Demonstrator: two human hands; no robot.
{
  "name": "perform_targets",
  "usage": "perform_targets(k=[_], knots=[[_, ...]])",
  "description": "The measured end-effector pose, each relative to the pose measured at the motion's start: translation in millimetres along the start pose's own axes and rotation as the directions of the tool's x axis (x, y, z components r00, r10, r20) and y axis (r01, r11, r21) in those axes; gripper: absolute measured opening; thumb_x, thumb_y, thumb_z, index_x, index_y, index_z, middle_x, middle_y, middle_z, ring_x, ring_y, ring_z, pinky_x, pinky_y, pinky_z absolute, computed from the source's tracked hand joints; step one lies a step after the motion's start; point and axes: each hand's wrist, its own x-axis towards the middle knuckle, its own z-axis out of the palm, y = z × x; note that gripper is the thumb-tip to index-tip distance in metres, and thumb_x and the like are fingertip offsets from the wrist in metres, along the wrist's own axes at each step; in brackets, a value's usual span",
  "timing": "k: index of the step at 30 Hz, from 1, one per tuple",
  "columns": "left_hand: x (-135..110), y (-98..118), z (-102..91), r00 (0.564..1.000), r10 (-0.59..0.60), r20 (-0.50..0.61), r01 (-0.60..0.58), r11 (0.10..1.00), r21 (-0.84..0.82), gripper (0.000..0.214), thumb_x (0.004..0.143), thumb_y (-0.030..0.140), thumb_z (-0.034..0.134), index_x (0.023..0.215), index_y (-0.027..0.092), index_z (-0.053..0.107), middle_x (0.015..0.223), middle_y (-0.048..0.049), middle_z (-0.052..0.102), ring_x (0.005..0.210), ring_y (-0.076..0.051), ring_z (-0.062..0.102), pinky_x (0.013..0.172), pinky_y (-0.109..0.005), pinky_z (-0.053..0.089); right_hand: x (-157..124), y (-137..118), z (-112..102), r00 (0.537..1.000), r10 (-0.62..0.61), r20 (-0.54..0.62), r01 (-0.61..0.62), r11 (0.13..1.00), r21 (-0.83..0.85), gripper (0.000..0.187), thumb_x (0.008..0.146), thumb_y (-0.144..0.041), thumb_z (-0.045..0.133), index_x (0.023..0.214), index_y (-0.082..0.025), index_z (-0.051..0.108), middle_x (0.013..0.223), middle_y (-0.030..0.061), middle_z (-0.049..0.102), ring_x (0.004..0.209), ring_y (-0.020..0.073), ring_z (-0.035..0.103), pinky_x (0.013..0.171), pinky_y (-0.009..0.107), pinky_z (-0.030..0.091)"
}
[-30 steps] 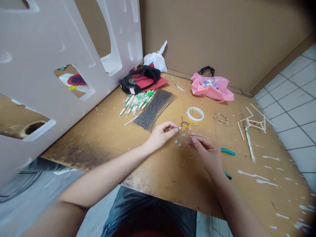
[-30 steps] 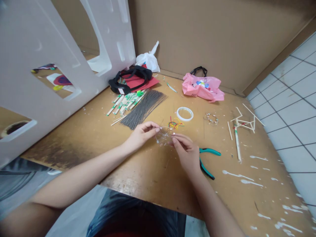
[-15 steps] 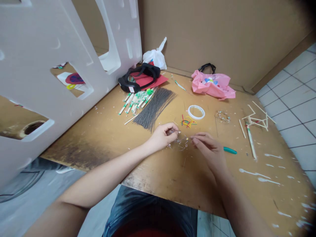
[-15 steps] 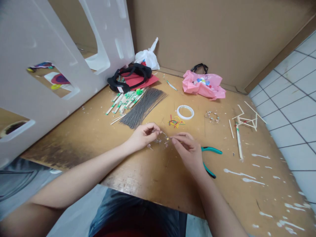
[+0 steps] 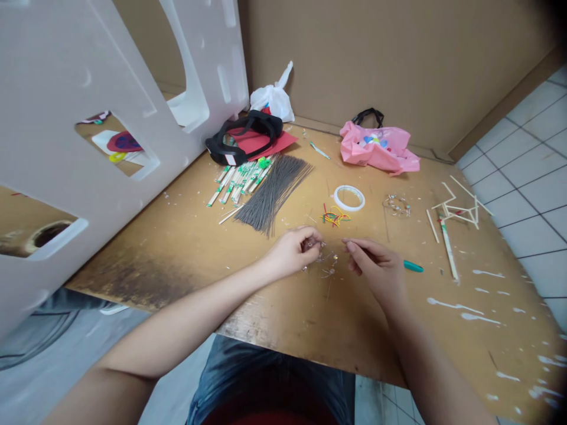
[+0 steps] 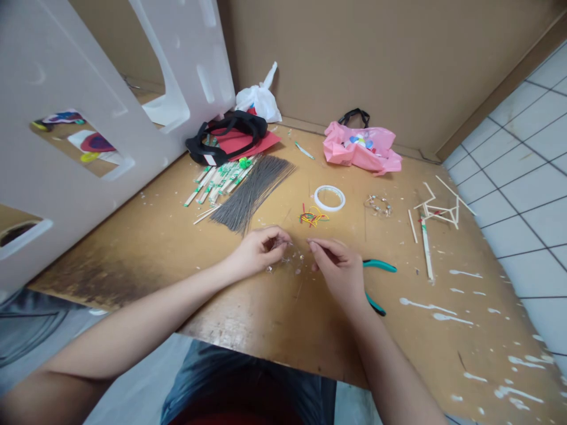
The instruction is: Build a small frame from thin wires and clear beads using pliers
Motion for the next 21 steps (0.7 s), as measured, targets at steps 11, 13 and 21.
perform_targets(k=[11, 13, 21], knots=[[1.1, 7.2, -0.5, 0.999, -0.032, -0.002, 0.031, 0.988, -0.149, 0.011, 0.076, 0.021, 0.052, 0.084, 0.014, 0.057, 0.064, 0.0031, 0.051, 0.055, -0.006, 0.043, 0.052, -0.017, 0.036, 4.1, -1.8, -2.7, 0.953, 0.22, 0.21, -0.239, 0.969, 0.067, 0.03, 0.074, -0.045, 0.064, 0.086, -0.019, 0.073, 0.05, -0.002, 0.058, 0.045, 0.0103, 0.051, 0.045, 0.024, 0.041], [0.9, 8.1, -0.1, 1.0, -0.026, 0.006, 0.027, 0.985, -0.169, 0.01, 0.076, 0.02, 0.052, 0.083, 0.014, 0.056, 0.065, 0.0029, 0.052, 0.056, -0.006, 0.044, 0.052, -0.017, 0.036, 4.0, -1.4, -1.6, 0.934, 0.241, 0.262, -0.273, 0.958, 0.092, 0.031, 0.074, -0.045, 0.065, 0.087, -0.018, 0.073, 0.047, -0.0026, 0.057, 0.044, 0.0102, 0.052, 0.046, 0.024, 0.042], [-0.8, 9.3, -2.5, 0.999, 0.013, 0.046, -0.006, 0.989, -0.15, 0.017, 0.076, 0.022, 0.053, 0.09, 0.014, 0.057, 0.076, 0.0001, 0.055, 0.059, -0.007, 0.048, 0.054, -0.018, 0.039, 2.7, -4.5, 3.1, 0.935, 0.24, 0.26, -0.287, 0.945, 0.16, 0.03, 0.07, -0.044, 0.069, 0.084, -0.018, 0.074, 0.056, 0.0026, 0.067, 0.051, 0.0125, 0.06, 0.051, 0.025, 0.049]])
